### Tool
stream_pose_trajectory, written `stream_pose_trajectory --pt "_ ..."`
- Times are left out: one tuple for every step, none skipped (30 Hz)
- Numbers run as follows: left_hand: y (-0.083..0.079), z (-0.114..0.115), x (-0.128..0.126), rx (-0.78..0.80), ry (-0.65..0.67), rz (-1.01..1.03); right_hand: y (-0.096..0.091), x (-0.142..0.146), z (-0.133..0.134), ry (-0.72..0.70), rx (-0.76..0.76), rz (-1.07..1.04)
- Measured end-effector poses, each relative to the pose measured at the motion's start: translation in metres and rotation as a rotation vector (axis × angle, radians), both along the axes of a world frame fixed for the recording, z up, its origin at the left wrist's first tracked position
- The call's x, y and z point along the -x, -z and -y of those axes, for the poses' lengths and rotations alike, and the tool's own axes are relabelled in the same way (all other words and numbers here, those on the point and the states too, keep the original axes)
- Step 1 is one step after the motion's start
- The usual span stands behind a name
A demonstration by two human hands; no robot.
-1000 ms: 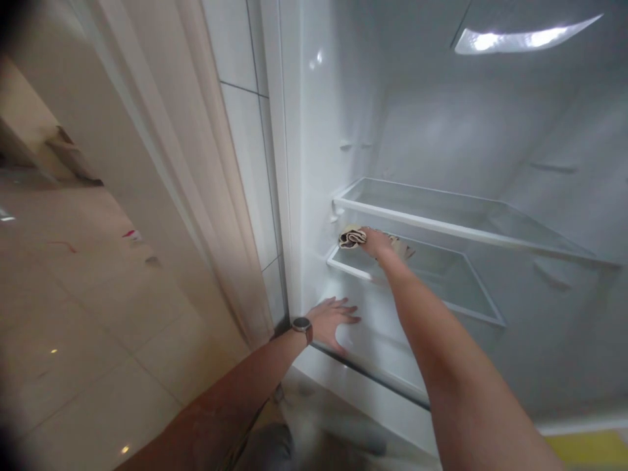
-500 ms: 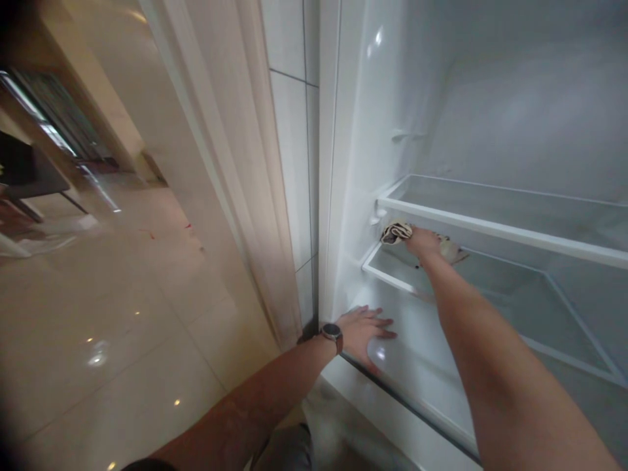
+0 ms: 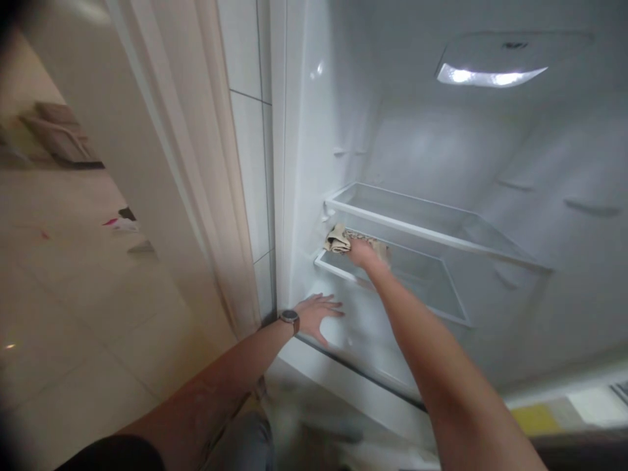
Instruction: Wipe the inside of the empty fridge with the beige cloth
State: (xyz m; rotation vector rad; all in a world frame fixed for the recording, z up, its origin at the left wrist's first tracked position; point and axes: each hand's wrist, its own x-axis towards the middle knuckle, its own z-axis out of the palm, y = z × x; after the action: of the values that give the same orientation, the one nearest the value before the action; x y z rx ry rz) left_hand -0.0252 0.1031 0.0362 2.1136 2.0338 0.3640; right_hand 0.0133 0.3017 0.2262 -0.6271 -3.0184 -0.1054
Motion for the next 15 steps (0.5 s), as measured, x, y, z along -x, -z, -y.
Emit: stream_pose_trajectory --pt "0.000 0.000 0.000 0.005 0.002 -0.004 -0.003 -0.007 0.004 -0.030 0.008 0.015" --pt "0.000 -0.001 0.001 0.013 0.004 -0.007 -0.007 -0.015 0.007 -0.060 0.018 0.031" --pt "-0.001 -0.001 0.001 0.021 0.006 -0.009 -0.011 -0.023 0.011 -0.093 0.029 0.049" --pt "-0.002 -0.001 0.001 0.028 0.006 -0.011 -0.015 -0.032 0.014 -0.124 0.040 0.066" --pt "-0.003 -0.001 0.001 0.037 0.006 -0.012 -0.019 -0.041 0.017 -0.150 0.051 0.084" --pt "-0.004 -0.001 0.001 0.044 0.004 -0.011 -0.023 -0.050 0.018 -0.166 0.061 0.100" --pt "-0.004 -0.001 0.001 0.048 0.001 -0.010 -0.028 -0.061 0.018 -0.172 0.070 0.115" --pt "-0.005 -0.001 0.001 0.051 -0.001 -0.008 -0.032 -0.072 0.017 -0.166 0.079 0.130" --pt "-0.005 -0.001 0.002 0.053 -0.002 -0.007 -0.037 -0.084 0.014 -0.146 0.087 0.146" --pt "-0.005 -0.001 0.002 0.053 -0.003 -0.005 -0.041 -0.096 0.009 -0.115 0.095 0.164" --pt "-0.005 -0.001 0.002 0.055 -0.005 -0.004 -0.045 -0.108 0.004 -0.075 0.103 0.184" --pt "-0.005 -0.001 0.002 0.057 -0.006 -0.004 -0.048 -0.120 -0.001 -0.033 0.109 0.204" --pt "-0.004 -0.001 0.002 0.060 -0.008 -0.006 -0.050 -0.131 -0.006 0.004 0.115 0.221" --pt "-0.004 -0.001 0.002 0.062 -0.009 -0.007 -0.049 -0.141 -0.009 0.031 0.119 0.230" --pt "-0.004 -0.001 0.002 0.063 -0.010 -0.009 -0.047 -0.149 -0.012 0.043 0.123 0.225"
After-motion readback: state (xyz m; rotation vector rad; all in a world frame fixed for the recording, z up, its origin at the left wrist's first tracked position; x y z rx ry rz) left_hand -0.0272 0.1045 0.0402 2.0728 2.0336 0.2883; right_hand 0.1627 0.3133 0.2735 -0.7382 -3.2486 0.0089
